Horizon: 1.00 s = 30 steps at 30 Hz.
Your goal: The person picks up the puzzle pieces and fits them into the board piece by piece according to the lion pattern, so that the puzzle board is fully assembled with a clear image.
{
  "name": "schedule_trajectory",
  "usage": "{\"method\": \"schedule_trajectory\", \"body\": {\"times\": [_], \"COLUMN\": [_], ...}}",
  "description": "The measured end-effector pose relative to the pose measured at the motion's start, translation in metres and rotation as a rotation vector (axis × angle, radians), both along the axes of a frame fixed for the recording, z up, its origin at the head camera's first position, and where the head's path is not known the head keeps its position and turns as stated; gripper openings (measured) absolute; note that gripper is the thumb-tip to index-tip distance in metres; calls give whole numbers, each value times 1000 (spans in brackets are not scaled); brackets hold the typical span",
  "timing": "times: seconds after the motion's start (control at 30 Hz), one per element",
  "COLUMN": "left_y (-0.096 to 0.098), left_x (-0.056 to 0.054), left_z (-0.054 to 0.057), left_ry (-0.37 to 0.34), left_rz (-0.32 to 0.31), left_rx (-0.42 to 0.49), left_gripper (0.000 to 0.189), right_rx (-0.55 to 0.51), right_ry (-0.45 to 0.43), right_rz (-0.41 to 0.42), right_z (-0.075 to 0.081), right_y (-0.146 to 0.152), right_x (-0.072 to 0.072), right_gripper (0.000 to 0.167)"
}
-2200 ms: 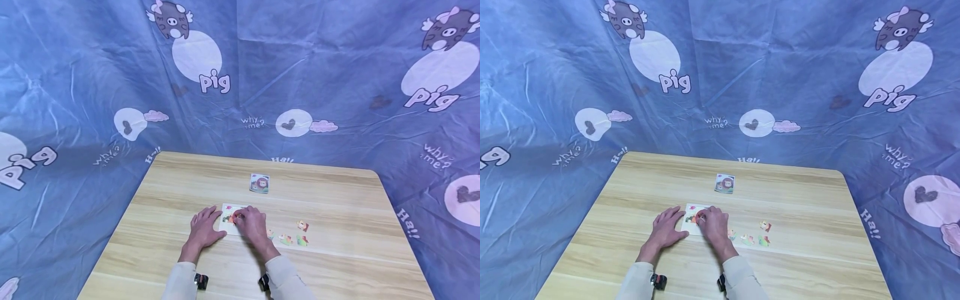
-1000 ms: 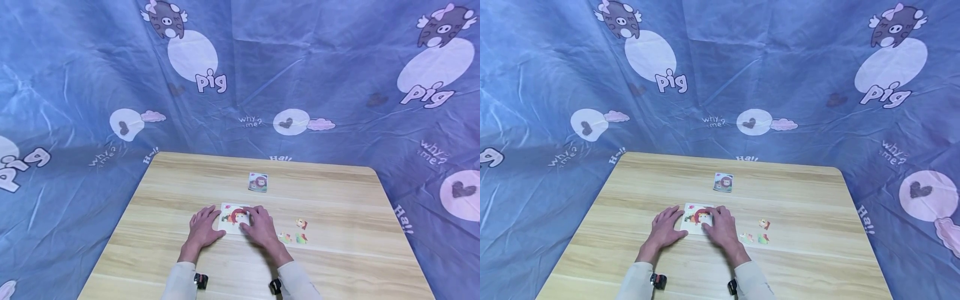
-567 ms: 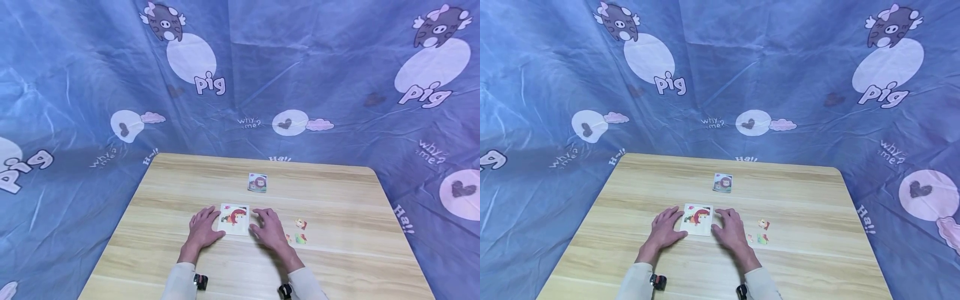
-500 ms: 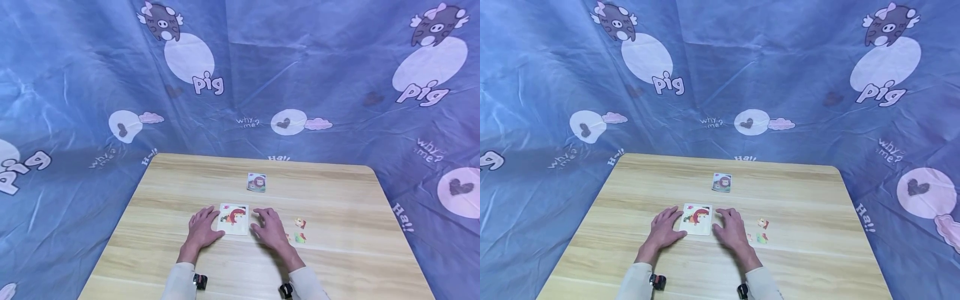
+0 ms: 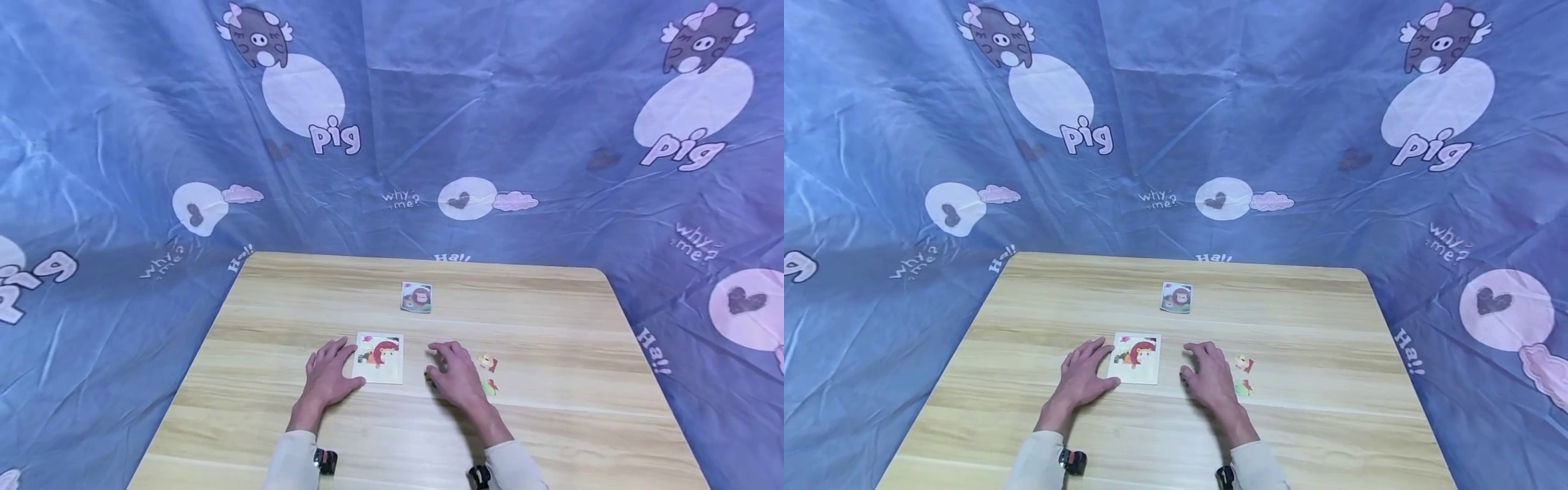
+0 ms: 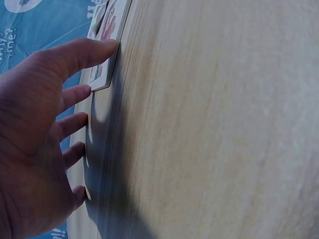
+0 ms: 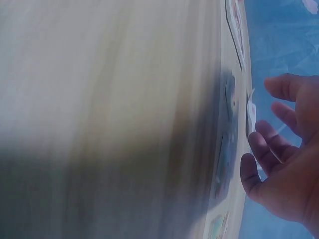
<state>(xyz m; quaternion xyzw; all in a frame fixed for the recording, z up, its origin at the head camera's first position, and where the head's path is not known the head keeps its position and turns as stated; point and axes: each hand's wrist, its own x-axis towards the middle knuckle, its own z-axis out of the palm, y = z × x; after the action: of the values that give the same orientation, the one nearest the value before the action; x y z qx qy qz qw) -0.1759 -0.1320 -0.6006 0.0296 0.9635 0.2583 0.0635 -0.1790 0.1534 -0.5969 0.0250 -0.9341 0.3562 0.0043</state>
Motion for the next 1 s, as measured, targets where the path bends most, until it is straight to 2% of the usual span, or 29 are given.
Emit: {"method": "schedule_trajectory", "body": {"times": [0.37,0.53,0.8,1.0], "left_y": [-3,-5,-7,-6], "left_x": [1,1,1,2], "left_z": [1,0,-2,-3], "left_ry": [-16,-7,-10,-9], "left_rz": [10,9,10,9], "left_rx": [-2,-12,-9,-8], "left_gripper": [73,74,74,74], "right_rx": [31,32,42,65], "right_ry": [-12,-41,-79,-63], "right_rz": [-38,-89,-125,-154], "right_z": [0,-1,-1,-4], "right_y": [27,40,53,64], "right_x": [3,2,4,8], "right_gripper": [37,35,35,32]}}
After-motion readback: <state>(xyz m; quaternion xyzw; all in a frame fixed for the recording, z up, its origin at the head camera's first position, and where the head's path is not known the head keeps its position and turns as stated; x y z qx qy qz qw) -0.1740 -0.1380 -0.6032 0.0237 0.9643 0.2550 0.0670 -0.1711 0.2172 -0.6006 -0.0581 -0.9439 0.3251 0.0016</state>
